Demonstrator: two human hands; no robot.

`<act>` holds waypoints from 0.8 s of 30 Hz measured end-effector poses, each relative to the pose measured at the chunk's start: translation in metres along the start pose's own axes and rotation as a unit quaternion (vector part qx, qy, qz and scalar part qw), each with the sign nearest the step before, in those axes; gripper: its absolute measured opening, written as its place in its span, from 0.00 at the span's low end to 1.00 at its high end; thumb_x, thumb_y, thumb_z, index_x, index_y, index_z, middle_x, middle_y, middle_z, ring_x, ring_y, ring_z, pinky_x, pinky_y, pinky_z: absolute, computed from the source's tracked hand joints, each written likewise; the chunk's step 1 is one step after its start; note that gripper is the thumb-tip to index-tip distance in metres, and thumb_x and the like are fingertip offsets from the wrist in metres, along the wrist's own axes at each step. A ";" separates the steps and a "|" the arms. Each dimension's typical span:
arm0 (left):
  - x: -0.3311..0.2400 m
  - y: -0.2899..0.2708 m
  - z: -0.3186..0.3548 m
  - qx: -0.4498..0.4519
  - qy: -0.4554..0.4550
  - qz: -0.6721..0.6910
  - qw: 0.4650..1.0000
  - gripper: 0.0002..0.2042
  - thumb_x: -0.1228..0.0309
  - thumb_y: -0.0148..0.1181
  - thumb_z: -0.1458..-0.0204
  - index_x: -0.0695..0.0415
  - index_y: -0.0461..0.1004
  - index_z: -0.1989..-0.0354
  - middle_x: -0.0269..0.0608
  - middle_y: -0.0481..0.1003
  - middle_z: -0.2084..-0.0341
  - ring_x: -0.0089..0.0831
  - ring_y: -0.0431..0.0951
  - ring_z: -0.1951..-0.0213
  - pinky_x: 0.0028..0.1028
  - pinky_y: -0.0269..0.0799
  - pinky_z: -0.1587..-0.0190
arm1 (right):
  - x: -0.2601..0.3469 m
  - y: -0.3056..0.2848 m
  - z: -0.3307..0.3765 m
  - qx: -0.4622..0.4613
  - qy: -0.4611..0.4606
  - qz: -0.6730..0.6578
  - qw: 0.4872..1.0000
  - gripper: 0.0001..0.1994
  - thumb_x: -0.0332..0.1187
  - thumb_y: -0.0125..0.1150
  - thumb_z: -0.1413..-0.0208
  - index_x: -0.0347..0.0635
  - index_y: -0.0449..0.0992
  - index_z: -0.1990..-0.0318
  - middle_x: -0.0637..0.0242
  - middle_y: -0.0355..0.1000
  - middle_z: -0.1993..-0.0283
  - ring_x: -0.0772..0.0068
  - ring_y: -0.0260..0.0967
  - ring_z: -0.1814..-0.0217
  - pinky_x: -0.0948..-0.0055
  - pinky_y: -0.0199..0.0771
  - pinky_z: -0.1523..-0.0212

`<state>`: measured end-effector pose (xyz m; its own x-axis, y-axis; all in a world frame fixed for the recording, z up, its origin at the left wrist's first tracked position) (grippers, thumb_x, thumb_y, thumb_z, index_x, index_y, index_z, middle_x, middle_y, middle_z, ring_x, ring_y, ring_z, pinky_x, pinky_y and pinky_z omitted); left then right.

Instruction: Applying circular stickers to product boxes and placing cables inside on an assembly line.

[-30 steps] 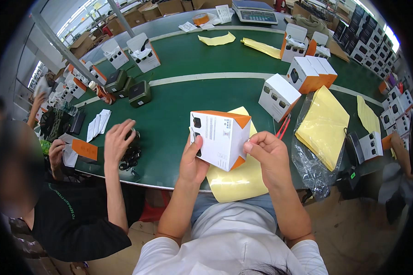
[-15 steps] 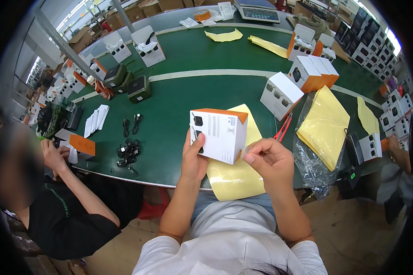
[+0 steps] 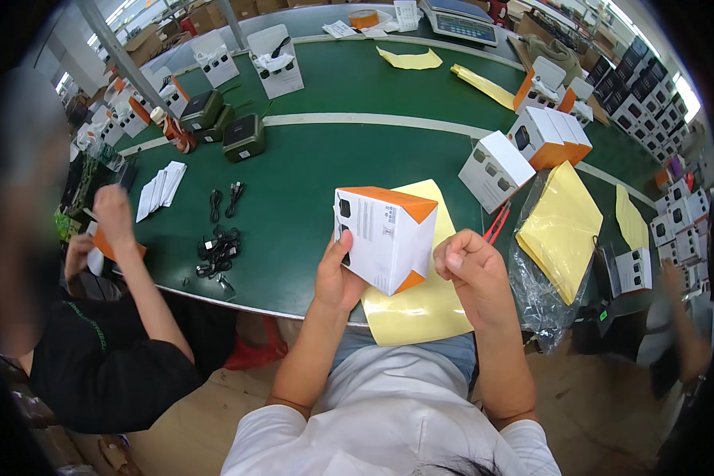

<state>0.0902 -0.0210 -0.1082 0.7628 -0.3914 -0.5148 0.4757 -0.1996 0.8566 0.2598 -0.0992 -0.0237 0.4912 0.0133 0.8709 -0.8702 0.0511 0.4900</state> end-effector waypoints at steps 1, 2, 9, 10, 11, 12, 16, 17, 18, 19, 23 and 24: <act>0.003 -0.001 0.000 0.016 -0.021 0.033 0.999 0.29 0.60 0.58 0.35 0.57 0.59 0.30 0.42 0.71 0.39 0.38 0.72 0.37 0.43 0.67 0.34 | 0.001 0.003 0.000 0.016 -0.004 -0.028 0.999 0.05 0.24 0.63 0.40 0.40 0.73 0.60 0.68 0.75 0.60 0.80 0.71 0.57 0.77 0.70 0.53; 0.005 0.000 0.001 0.032 -0.041 0.066 0.996 0.29 0.60 0.58 0.35 0.57 0.59 0.30 0.42 0.72 0.39 0.37 0.72 0.37 0.42 0.67 0.34 | 0.001 0.005 0.001 0.018 -0.001 -0.025 1.000 0.05 0.24 0.63 0.40 0.40 0.73 0.60 0.68 0.75 0.60 0.80 0.71 0.57 0.77 0.70 0.53; 0.000 0.003 -0.003 0.034 -0.022 0.044 0.998 0.28 0.60 0.57 0.35 0.56 0.58 0.29 0.41 0.71 0.39 0.36 0.72 0.37 0.40 0.66 0.33 | 0.017 0.047 0.000 0.063 -0.031 0.112 0.991 0.06 0.25 0.64 0.42 0.42 0.71 0.62 0.67 0.73 0.63 0.77 0.69 0.59 0.75 0.70 0.54; -0.001 0.004 -0.003 0.035 -0.019 0.038 0.999 0.28 0.61 0.57 0.35 0.56 0.58 0.29 0.41 0.71 0.39 0.35 0.71 0.37 0.40 0.66 0.33 | 0.016 0.048 -0.002 0.065 -0.021 0.125 0.990 0.06 0.24 0.64 0.42 0.41 0.72 0.62 0.67 0.73 0.63 0.78 0.70 0.60 0.75 0.70 0.54; -0.002 0.004 -0.003 0.035 -0.017 0.031 0.999 0.28 0.61 0.58 0.35 0.56 0.58 0.29 0.40 0.71 0.39 0.35 0.71 0.37 0.40 0.66 0.33 | 0.015 0.049 -0.003 0.066 -0.019 0.126 0.990 0.06 0.24 0.64 0.42 0.41 0.72 0.62 0.67 0.73 0.63 0.78 0.70 0.60 0.75 0.70 0.54; -0.003 0.005 -0.002 0.036 -0.016 0.033 0.999 0.28 0.61 0.58 0.35 0.56 0.58 0.29 0.40 0.71 0.39 0.35 0.71 0.37 0.40 0.66 0.33 | 0.014 0.049 -0.004 0.043 -0.016 0.145 0.988 0.06 0.25 0.66 0.42 0.40 0.73 0.62 0.71 0.73 0.63 0.82 0.68 0.61 0.79 0.67 0.56; -0.009 0.005 0.000 0.030 0.006 0.015 0.999 0.29 0.62 0.59 0.36 0.55 0.58 0.29 0.40 0.70 0.39 0.35 0.70 0.36 0.40 0.65 0.33 | 0.012 0.045 -0.006 -0.010 -0.009 0.172 0.985 0.06 0.26 0.68 0.42 0.39 0.75 0.63 0.75 0.74 0.65 0.88 0.65 0.65 0.84 0.63 0.61; -0.010 0.004 0.000 0.026 0.006 0.014 1.000 0.30 0.62 0.60 0.36 0.55 0.58 0.29 0.40 0.70 0.39 0.35 0.70 0.36 0.40 0.65 0.33 | 0.010 0.044 -0.006 -0.010 -0.008 0.174 0.985 0.06 0.26 0.68 0.42 0.39 0.75 0.63 0.75 0.74 0.65 0.88 0.65 0.65 0.84 0.63 0.61; -0.010 0.004 0.000 0.026 0.006 0.015 1.000 0.30 0.62 0.60 0.36 0.55 0.58 0.29 0.40 0.70 0.39 0.35 0.70 0.36 0.40 0.65 0.33 | 0.011 0.042 -0.007 -0.020 -0.023 0.173 0.984 0.06 0.26 0.68 0.42 0.39 0.75 0.63 0.76 0.73 0.65 0.88 0.64 0.65 0.84 0.63 0.62; -0.011 0.004 0.000 0.028 0.007 0.019 0.999 0.30 0.62 0.60 0.37 0.55 0.58 0.29 0.39 0.71 0.39 0.35 0.70 0.36 0.40 0.65 0.33 | 0.013 0.040 -0.007 -0.030 -0.038 0.172 0.984 0.06 0.26 0.68 0.42 0.39 0.75 0.63 0.76 0.73 0.65 0.89 0.63 0.66 0.85 0.63 0.63; -0.012 0.002 0.000 0.028 0.003 0.019 0.999 0.30 0.62 0.60 0.37 0.54 0.58 0.29 0.39 0.70 0.39 0.35 0.70 0.36 0.40 0.65 0.33 | 0.011 0.042 -0.009 -0.037 -0.036 0.183 0.982 0.05 0.25 0.67 0.42 0.39 0.75 0.63 0.77 0.73 0.66 0.90 0.62 0.66 0.85 0.63 0.63; -0.015 0.002 -0.001 0.029 0.002 0.020 0.999 0.30 0.62 0.60 0.37 0.54 0.58 0.29 0.39 0.70 0.39 0.35 0.70 0.36 0.40 0.65 0.33 | 0.011 0.044 -0.010 -0.045 -0.041 0.192 0.980 0.06 0.25 0.68 0.42 0.39 0.75 0.63 0.77 0.72 0.66 0.90 0.62 0.66 0.85 0.62 0.63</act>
<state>0.0801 -0.0149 -0.0991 0.7823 -0.3962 -0.4806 0.4193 -0.2357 0.8767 0.2273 -0.0865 0.0073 0.1208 -0.0305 0.9922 -0.9816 0.1452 0.1240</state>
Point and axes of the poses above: each hand's wrist, its own z-axis away from the middle knuckle, its own y-axis out of the palm, x = y × z, the point moved 8 cm from there along -z, towards the middle knuckle
